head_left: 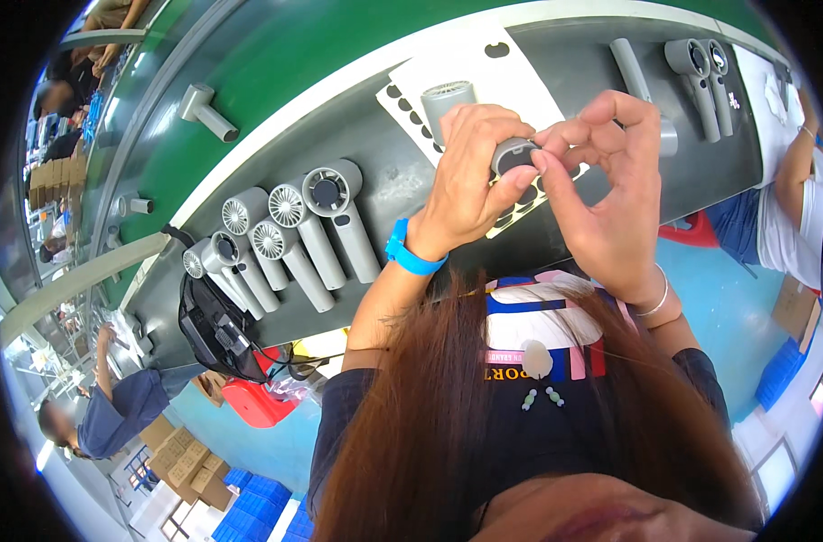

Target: Assembling electronic components by manually attaching small circular pieces to metal parts.

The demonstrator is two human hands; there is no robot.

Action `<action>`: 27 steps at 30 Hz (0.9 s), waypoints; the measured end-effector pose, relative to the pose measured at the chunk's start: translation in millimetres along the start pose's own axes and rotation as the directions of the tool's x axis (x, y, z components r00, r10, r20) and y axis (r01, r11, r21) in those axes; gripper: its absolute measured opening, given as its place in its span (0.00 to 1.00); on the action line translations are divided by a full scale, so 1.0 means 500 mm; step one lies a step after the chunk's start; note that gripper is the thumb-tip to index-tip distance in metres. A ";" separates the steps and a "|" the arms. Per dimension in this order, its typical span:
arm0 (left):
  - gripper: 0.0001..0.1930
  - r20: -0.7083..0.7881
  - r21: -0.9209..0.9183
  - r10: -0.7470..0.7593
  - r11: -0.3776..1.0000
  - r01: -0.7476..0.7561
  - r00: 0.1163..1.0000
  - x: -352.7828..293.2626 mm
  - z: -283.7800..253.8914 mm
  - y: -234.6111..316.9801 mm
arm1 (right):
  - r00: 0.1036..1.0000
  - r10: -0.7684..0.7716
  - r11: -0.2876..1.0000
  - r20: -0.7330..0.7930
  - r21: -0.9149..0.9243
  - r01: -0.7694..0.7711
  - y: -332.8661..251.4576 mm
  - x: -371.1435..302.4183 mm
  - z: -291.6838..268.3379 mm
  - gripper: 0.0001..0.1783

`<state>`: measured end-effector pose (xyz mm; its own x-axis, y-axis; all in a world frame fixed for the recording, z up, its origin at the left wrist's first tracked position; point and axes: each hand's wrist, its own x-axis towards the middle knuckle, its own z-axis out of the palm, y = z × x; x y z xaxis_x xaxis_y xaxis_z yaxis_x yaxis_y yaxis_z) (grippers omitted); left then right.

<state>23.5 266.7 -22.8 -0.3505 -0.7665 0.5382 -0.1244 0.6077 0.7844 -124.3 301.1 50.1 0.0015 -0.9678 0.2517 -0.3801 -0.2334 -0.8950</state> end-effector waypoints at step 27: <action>0.07 0.094 0.317 0.135 0.935 -0.158 0.986 0.110 -0.178 -0.011 | 1.000 0.001 0.962 -0.024 -0.272 -0.007 0.234 0.112 0.008 0.13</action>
<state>87.2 202.8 30.0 -0.4495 -0.6545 0.6079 -0.3550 0.7554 0.5508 -165.0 219.1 -41.9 -0.0211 -0.9654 0.2601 -0.6171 -0.1921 -0.7631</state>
